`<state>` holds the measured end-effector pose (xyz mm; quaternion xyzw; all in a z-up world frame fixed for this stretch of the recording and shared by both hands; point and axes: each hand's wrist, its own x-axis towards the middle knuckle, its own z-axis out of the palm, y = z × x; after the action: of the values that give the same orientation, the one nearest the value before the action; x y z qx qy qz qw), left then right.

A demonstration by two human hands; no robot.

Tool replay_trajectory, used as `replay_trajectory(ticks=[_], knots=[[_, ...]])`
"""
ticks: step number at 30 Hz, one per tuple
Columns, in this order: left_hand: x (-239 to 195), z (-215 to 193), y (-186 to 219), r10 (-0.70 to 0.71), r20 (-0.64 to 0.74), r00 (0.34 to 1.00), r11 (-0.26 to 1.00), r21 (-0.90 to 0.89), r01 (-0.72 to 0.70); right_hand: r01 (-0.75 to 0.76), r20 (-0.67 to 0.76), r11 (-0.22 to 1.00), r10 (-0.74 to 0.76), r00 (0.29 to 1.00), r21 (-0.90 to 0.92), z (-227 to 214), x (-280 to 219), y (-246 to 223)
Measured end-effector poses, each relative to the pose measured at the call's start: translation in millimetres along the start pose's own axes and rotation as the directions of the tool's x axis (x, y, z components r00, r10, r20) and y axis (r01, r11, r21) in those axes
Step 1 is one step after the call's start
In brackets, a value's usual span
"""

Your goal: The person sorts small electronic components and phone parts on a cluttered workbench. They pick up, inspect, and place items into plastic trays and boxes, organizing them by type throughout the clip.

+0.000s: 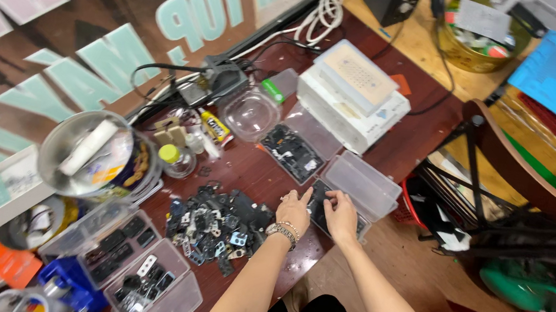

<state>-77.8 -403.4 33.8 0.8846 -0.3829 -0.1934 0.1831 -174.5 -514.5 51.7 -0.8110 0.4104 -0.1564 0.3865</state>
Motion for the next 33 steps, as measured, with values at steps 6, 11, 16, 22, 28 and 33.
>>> replay_trajectory(ticks=[6, 11, 16, 22, 28, 33], knots=[[-17, -37, -32, -0.241, -0.345, 0.907, 0.949, -0.281, 0.146, 0.089, 0.126, 0.984, -0.109, 0.986, 0.154, 44, 10, -59], [-34, -49, -113, -0.405, -0.481, 0.778, 0.886, -0.418, 0.202, 0.234, 0.325, 0.955, -0.282, 0.903, 0.18, 105, 18, -83], [-57, -41, -185, -0.572, -0.398, 0.717, 0.783, -0.525, 0.334, 0.243, 0.56, 0.97, -0.198, 0.805, -0.007, 161, 37, -79], [-70, -15, -209, -0.63, -0.261, 0.732, 0.704, -0.59, 0.396, 0.188, 0.639, 0.94, 0.04, 0.768, -0.284, 196, 51, -62], [-75, -12, -209, -0.636, -0.259, 0.727, 0.686, -0.622, 0.379, 0.165, 0.689, 0.954, 0.055, 0.723, -0.25, 212, 50, -56], [-81, -26, -206, -0.668, -0.247, 0.702, 0.645, -0.663, 0.38, 0.259, 0.579, 0.943, -0.095, 0.81, -0.207, 192, 54, -72]])
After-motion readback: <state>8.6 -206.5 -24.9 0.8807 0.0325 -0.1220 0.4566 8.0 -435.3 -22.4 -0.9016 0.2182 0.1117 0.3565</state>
